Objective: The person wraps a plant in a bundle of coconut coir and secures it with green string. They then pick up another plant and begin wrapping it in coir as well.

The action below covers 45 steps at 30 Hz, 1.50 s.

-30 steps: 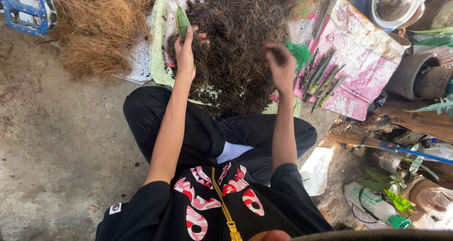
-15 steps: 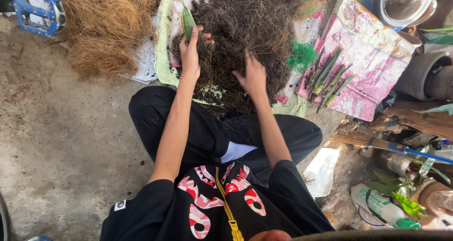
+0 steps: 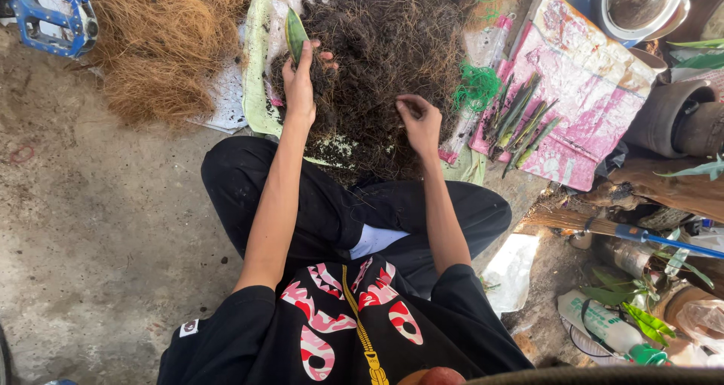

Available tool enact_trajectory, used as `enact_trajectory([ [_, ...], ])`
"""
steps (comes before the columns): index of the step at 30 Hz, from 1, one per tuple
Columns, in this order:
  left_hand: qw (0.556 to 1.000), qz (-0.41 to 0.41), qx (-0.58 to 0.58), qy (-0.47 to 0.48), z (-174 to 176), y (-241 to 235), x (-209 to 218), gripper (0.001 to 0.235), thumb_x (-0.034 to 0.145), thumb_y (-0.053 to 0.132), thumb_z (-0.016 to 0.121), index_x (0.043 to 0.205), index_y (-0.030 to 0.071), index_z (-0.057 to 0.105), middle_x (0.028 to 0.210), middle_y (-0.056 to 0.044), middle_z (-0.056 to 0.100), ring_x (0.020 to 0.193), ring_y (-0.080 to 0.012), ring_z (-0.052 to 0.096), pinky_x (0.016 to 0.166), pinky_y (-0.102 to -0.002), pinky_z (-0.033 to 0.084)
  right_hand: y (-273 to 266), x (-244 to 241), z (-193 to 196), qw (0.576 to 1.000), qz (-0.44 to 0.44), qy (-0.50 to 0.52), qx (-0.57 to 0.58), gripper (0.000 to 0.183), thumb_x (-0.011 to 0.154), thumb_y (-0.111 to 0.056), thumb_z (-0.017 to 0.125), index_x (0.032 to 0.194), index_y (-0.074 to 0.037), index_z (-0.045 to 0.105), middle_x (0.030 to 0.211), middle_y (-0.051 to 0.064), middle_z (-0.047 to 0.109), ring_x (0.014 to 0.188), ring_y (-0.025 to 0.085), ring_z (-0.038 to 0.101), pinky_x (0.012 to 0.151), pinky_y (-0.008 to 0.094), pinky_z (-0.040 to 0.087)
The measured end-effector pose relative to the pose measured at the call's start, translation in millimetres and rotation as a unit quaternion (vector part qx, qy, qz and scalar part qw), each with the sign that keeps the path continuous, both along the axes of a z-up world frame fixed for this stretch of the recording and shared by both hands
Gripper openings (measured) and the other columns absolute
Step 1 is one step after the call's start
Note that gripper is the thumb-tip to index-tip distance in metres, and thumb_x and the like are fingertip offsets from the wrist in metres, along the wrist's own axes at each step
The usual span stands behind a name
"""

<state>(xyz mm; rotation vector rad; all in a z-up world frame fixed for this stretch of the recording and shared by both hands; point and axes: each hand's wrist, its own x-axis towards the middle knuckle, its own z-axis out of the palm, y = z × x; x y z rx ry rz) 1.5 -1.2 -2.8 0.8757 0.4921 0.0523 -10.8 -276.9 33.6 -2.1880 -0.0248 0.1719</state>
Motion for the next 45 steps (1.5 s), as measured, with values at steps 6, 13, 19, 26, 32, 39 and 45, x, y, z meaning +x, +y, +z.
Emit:
enact_trajectory([
  [6,0.999,0.007,-0.038,-0.014,-7.3,-1.5,1.4,0.042,0.096,0.049,0.064,0.116,0.012,0.067,0.093,-0.008,0.077,0.087,-0.0211,0.072,0.097,-0.047,0.051,-29.4,23.6,29.5,0.975,-0.055,-0.034,0.212,0.020,0.106,-0.013,0.067,0.119,0.000,0.074,0.093,0.010,0.077,0.077,0.015,0.069,0.070,0.029,0.054],
  [13,0.995,-0.012,0.094,-0.007,-25.7,-5.9,5.9,0.035,0.102,0.032,0.068,0.125,0.005,0.067,0.102,-0.006,0.070,0.102,-0.0137,0.066,0.102,-0.033,0.039,-7.3,45.3,36.1,0.927,0.086,-0.136,-0.338,0.077,0.097,-0.033,0.075,0.160,-0.011,0.038,0.154,0.030,0.044,0.141,0.044,0.045,0.118,0.055,0.040],
  [19,0.998,-0.022,0.031,-0.054,-17.6,-7.0,3.1,0.028,0.099,0.018,0.070,0.123,0.003,0.066,0.099,-0.004,0.070,0.095,-0.0152,0.067,0.099,-0.038,0.049,79.2,11.7,-17.7,0.902,0.210,-0.111,-0.359,0.099,0.067,-0.043,0.089,0.151,-0.015,0.045,0.150,0.023,0.049,0.139,0.054,0.043,0.103,0.067,0.036],
  [26,0.997,-0.026,0.065,-0.032,-12.5,-6.9,-2.7,0.028,0.100,0.020,0.069,0.123,0.005,0.067,0.098,-0.003,0.072,0.098,-0.0143,0.068,0.108,-0.037,0.045,67.4,-0.1,-44.2,0.951,0.124,-0.069,-0.274,0.051,0.088,-0.008,0.076,0.137,-0.007,0.061,0.115,0.012,0.068,0.108,0.030,0.063,0.100,0.045,0.045],
  [32,0.996,-0.038,0.072,-0.047,-1.7,-9.1,-21.0,0.025,0.102,0.021,0.069,0.123,0.006,0.069,0.098,-0.004,0.073,0.102,-0.0151,0.067,0.112,-0.036,0.042,55.4,-3.8,-4.9,0.944,0.070,-0.202,-0.250,0.048,0.076,-0.015,0.082,0.119,-0.004,0.065,0.107,0.013,0.071,0.100,0.032,0.064,0.092,0.047,0.040],
  [39,0.997,-0.069,-0.044,0.004,25.8,-10.7,-50.0,0.030,0.097,0.027,0.068,0.122,0.011,0.067,0.102,-0.005,0.074,0.096,-0.0213,0.071,0.089,-0.045,0.057,64.1,-8.4,20.3,0.994,-0.015,-0.079,-0.073,0.043,0.091,-0.011,0.073,0.130,-0.004,0.056,0.119,0.014,0.069,0.108,0.028,0.070,0.094,0.042,0.052],
  [45,0.998,-0.067,-0.007,-0.011,35.6,-26.2,-63.4,0.038,0.098,0.038,0.068,0.125,0.011,0.067,0.118,-0.007,0.075,0.109,-0.0204,0.071,0.098,-0.043,0.057,63.5,-20.3,24.5,0.972,0.021,-0.111,0.208,0.046,0.087,0.004,0.068,0.131,0.001,0.055,0.123,0.021,0.069,0.121,0.030,0.066,0.108,0.043,0.052],
])
